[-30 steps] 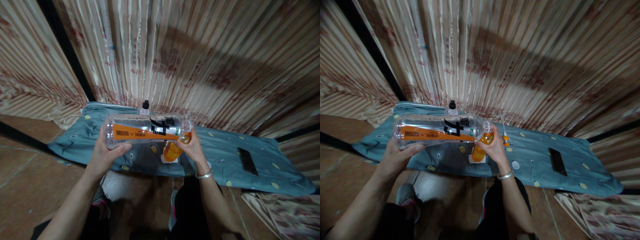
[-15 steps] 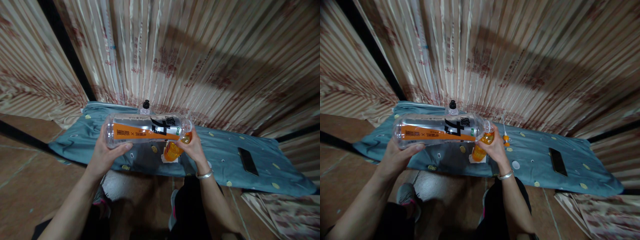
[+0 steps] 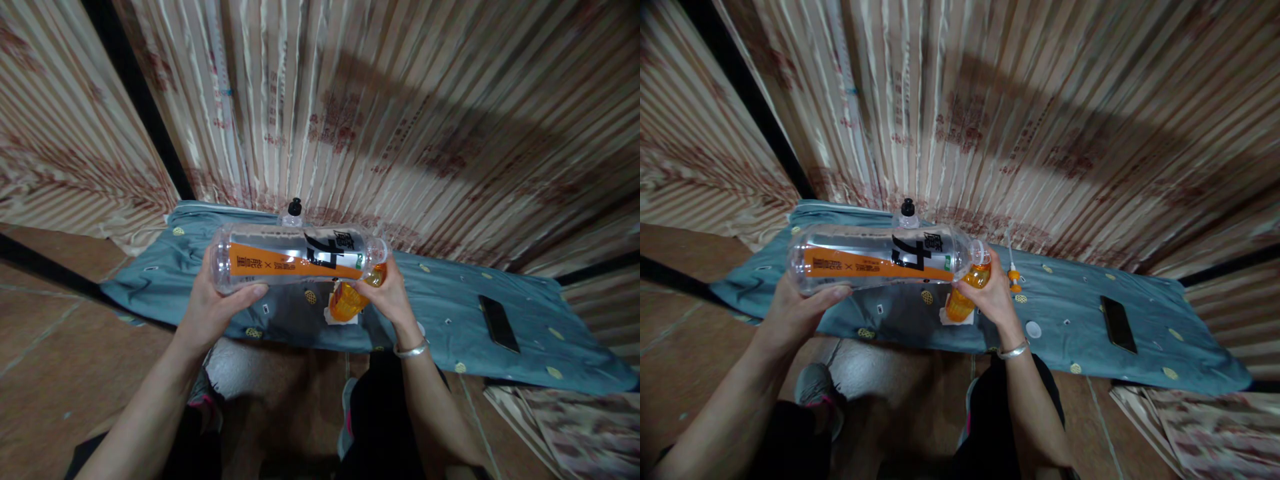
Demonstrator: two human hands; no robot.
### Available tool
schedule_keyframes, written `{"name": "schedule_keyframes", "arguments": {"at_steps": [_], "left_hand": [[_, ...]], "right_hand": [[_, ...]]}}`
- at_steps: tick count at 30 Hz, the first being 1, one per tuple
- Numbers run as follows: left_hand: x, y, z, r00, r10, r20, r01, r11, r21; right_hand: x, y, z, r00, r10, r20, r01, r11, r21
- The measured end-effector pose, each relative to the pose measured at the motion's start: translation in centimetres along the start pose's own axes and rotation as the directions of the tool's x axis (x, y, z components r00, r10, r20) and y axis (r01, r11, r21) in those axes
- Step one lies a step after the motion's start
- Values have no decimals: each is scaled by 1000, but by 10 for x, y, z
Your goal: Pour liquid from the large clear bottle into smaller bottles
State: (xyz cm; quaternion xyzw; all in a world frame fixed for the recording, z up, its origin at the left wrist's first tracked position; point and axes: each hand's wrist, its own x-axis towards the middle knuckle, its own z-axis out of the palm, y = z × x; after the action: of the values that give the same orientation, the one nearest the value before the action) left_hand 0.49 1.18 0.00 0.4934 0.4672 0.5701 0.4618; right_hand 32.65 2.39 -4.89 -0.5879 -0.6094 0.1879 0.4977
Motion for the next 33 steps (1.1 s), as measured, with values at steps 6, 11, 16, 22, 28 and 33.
{"name": "schedule_keyframes", "arguments": {"at_steps": [6, 11, 16, 22, 28, 33], "left_hand": [[-1, -1, 1, 1000, 14, -6, -14, 1000, -11], [-2, 0, 3, 1000, -4, -20, 3, 999, -39], [-3, 2, 5, 999, -10, -33, 8, 999, -49], [-2, -1, 3, 1000, 15, -20, -16, 1000, -24], [-2, 1, 4, 999, 17, -29, -18, 1000, -21], [-2, 2, 4, 1000, 7, -23, -7, 1000, -9]], "right_hand": [[0, 3, 0, 1000, -6, 0, 6, 1000, -6], [0, 2, 0, 1000, 11, -6, -11, 1000, -4], [1, -2, 0, 1000, 12, -6, -12, 1000, 6], [1, -1, 0, 1000, -5, -3, 5, 1000, -2], [1, 1, 0, 1000, -11, -2, 11, 1000, -10], [1, -2, 0, 1000, 21, 2, -21, 1000, 0]]}}
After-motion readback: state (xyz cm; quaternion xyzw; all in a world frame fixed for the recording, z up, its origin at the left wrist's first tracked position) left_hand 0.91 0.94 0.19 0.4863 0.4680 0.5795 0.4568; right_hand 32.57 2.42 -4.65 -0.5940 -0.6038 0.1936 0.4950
